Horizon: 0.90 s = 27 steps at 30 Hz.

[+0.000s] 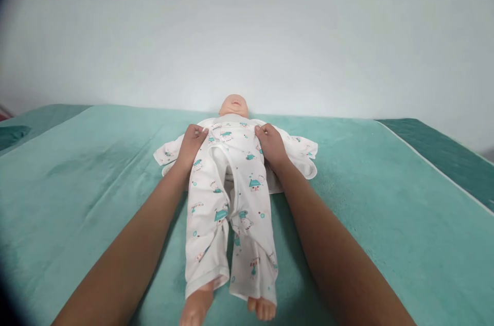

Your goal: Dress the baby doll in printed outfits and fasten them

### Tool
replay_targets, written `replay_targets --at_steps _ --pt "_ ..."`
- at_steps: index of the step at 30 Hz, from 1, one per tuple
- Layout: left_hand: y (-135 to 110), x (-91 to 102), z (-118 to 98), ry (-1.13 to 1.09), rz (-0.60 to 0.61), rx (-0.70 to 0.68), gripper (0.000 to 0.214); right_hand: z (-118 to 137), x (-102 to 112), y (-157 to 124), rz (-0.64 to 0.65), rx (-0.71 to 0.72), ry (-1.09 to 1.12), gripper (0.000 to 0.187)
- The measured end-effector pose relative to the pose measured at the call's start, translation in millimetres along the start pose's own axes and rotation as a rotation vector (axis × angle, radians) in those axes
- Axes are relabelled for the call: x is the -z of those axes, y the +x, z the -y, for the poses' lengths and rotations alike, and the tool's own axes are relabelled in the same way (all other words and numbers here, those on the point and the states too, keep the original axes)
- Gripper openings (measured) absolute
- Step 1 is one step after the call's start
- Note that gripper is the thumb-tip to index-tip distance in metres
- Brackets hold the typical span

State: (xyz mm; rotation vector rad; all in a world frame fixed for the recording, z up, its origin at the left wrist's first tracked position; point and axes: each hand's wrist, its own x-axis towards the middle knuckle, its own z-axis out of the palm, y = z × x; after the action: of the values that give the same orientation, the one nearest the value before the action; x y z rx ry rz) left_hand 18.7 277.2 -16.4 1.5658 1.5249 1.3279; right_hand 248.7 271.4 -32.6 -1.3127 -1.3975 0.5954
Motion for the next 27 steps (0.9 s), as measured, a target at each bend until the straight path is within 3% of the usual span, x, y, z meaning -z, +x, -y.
replay_targets --at_steps 3,5,8,10,12,15,21,27 --pt "9 -5.7 9 -0.035 0.030 0.035 0.015 -9 -5 4 0.052 -0.066 0.062 0.035" --pt "9 -4.3 13 -0.007 0.056 -0.062 0.016 -10 -3 2 0.064 -0.068 0.061 0.034" --pt "9 2.8 13 0.152 0.103 -0.351 0.016 -7 1 0 0.044 0.087 -0.005 0.026" --pt "11 7.6 10 0.245 0.163 -0.445 0.016 -6 3 2 0.081 0.241 -0.056 0.024" --pt "13 10.5 7 0.269 0.243 -0.418 0.020 -6 4 6 0.155 0.311 -0.096 0.026" --pt "17 10.7 4 0.231 0.271 -0.314 0.023 -6 4 13 0.209 0.282 -0.166 0.030" --pt "35 0.6 5 0.250 0.076 -0.231 0.019 -8 4 33 0.049 0.129 -0.364 0.032" --pt "47 -3.5 3 0.199 0.084 -0.173 0.019 -14 0 49 0.010 0.079 -0.352 0.029"
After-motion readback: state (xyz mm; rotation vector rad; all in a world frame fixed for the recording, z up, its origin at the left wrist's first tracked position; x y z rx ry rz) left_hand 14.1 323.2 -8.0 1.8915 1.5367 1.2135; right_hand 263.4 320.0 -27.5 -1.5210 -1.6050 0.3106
